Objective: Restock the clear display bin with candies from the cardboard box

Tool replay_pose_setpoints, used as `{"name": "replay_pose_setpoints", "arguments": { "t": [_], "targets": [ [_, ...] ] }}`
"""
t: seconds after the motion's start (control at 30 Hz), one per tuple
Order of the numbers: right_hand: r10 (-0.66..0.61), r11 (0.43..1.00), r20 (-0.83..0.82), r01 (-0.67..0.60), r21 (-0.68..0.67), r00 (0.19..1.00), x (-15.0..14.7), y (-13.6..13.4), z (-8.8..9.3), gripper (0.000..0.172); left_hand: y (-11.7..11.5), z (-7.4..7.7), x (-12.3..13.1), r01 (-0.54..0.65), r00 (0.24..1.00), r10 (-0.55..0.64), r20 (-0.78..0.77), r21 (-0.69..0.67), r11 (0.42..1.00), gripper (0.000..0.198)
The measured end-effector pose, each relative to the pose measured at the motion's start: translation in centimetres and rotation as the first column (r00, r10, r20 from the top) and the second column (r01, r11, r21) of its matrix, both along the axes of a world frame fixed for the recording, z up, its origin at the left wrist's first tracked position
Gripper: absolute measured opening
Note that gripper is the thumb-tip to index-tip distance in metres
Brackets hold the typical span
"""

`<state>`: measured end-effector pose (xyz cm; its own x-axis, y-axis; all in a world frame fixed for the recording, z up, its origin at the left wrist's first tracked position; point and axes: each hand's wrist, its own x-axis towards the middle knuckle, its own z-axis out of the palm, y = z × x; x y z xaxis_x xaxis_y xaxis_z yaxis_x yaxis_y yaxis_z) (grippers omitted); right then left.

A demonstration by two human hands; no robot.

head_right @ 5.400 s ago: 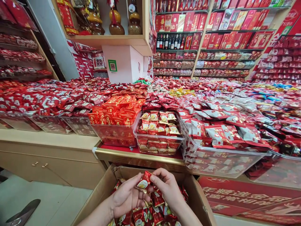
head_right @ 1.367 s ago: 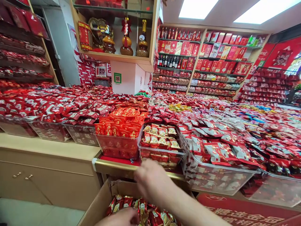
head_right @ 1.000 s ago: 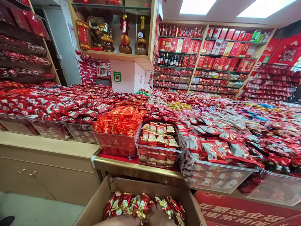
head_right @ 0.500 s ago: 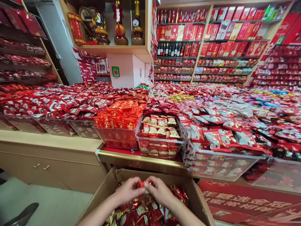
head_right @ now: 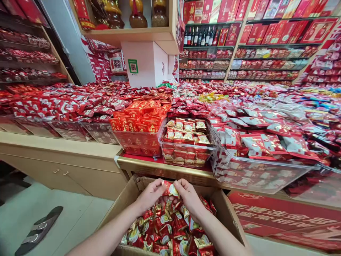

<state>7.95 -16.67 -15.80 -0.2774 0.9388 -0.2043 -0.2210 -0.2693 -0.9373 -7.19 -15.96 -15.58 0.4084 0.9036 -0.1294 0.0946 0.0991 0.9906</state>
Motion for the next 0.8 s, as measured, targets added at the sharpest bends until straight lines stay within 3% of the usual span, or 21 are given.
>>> {"name": "replay_pose_setpoints", "arguments": {
  "t": [0.17,0.33,0.47,0.53,0.63,0.73,0.8],
  "targets": [
    [-0.047,0.991,0.203,0.020,0.130,0.978,0.1,0.4,-0.3,0.035,0.5,-0.3,-0.2,-0.089,0.994,0.091,0.052,-0.046,0.995,0.028],
    [-0.018,0.991,0.207,-0.010,0.134,0.978,0.4,0.7,-0.8,0.034,1.2,-0.1,-0.6,-0.138,0.986,0.138,0.088,-0.013,0.990,0.029],
    [0.023,0.962,0.227,-0.083,0.259,0.974,0.5,-0.1,0.2,0.026,0.8,0.7,-0.8,-0.128,0.976,0.143,0.163,-0.098,0.987,0.033],
    [0.014,0.937,0.304,-0.119,0.328,0.952,0.8,-0.5,2.2,0.022,0.7,1.1,-1.1,-0.102,0.947,0.157,0.281,-0.202,0.974,0.036],
    [-0.110,0.891,0.374,-0.076,0.448,0.921,1.7,0.0,7.3,0.021,0.6,1.4,-1.6,-0.056,0.875,0.184,0.448,-0.283,0.957,0.038],
    [-0.342,0.796,0.365,0.061,0.602,0.866,2.6,3.0,13.0,0.023,0.9,1.0,-2.0,-0.034,0.866,0.162,0.473,-0.267,0.963,0.030],
    [-0.446,0.745,0.401,0.084,0.662,0.800,2.8,6.2,15.6,0.024,1.0,0.5,-2.0,-0.015,0.882,0.139,0.451,-0.267,0.963,0.026]
  ]
}}
